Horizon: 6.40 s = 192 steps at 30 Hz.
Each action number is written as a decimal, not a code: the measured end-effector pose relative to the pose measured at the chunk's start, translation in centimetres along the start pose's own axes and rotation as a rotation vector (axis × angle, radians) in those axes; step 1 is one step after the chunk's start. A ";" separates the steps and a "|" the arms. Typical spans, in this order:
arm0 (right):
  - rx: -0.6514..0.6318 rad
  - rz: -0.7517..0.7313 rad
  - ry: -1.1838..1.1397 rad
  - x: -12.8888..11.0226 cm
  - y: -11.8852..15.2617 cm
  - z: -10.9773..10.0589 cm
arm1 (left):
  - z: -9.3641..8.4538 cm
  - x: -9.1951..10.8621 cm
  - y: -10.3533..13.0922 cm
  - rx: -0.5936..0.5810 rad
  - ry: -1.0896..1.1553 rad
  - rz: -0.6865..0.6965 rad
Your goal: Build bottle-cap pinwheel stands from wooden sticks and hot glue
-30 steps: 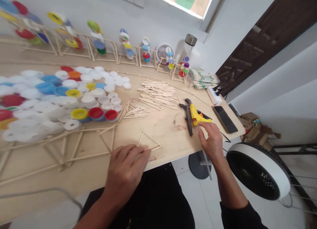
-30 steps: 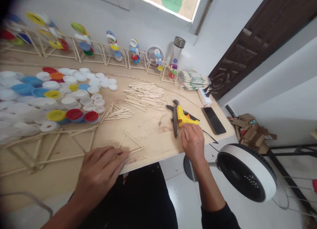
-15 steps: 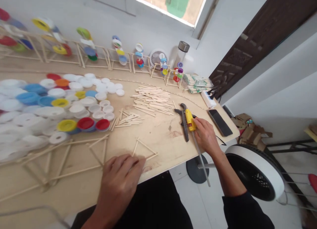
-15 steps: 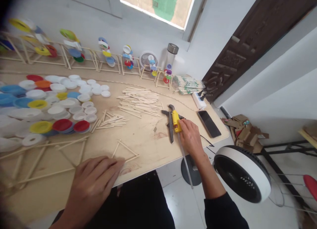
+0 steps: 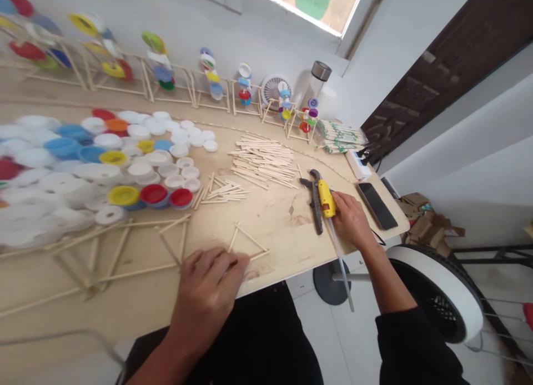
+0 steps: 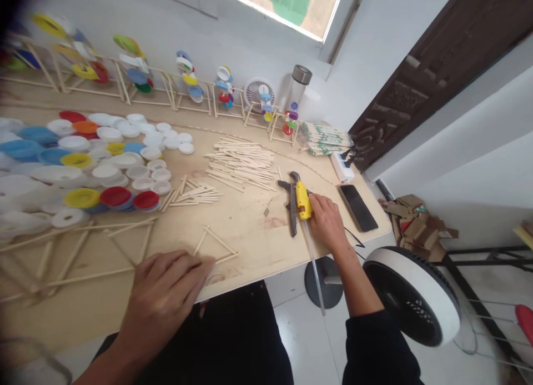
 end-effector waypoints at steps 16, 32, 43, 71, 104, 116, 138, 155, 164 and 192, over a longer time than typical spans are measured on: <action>0.156 0.276 -0.475 0.9 -0.6 -2.6 | 0.1 0.5 0.1 0.010 0.024 -0.045; -0.114 0.509 -1.148 -14.0 7.8 -4.6 | -0.1 0.5 -0.5 0.023 0.005 -0.059; -0.162 0.452 -0.907 -14.6 7.6 -3.7 | 0.0 0.2 -0.3 0.027 -0.041 -0.067; -0.195 0.441 -0.773 -15.1 7.1 -3.8 | 0.0 0.1 -0.3 0.007 0.000 -0.080; -0.149 0.606 -1.081 -14.9 8.4 -3.2 | -0.3 0.1 -0.5 0.047 0.022 -0.050; -0.049 0.521 -1.292 -15.9 8.4 -5.4 | -0.6 -1.0 -0.1 0.049 0.185 -0.104; -0.257 0.306 -0.922 -19.4 5.4 -4.2 | -4.2 -2.2 7.2 -0.158 0.068 -0.187; -0.304 0.251 -0.826 -19.5 4.8 -3.9 | -4.6 -1.6 6.1 -0.122 0.057 -0.139; -0.312 0.226 -0.780 -19.7 4.6 -3.9 | -4.6 -1.4 5.8 -0.068 0.045 -0.132; -0.280 0.242 -0.788 -19.6 4.7 -3.5 | -4.6 -1.5 5.9 -0.062 0.063 -0.170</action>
Point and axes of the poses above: each hand's wrist, its own y-axis away from the middle knuckle, its own z-axis out of the palm, x = y × z, the point moved 2 cm from there along -y, towards the middle knuckle, and after that the axes turned 4 degrees about -y, right-handed, at the moved point
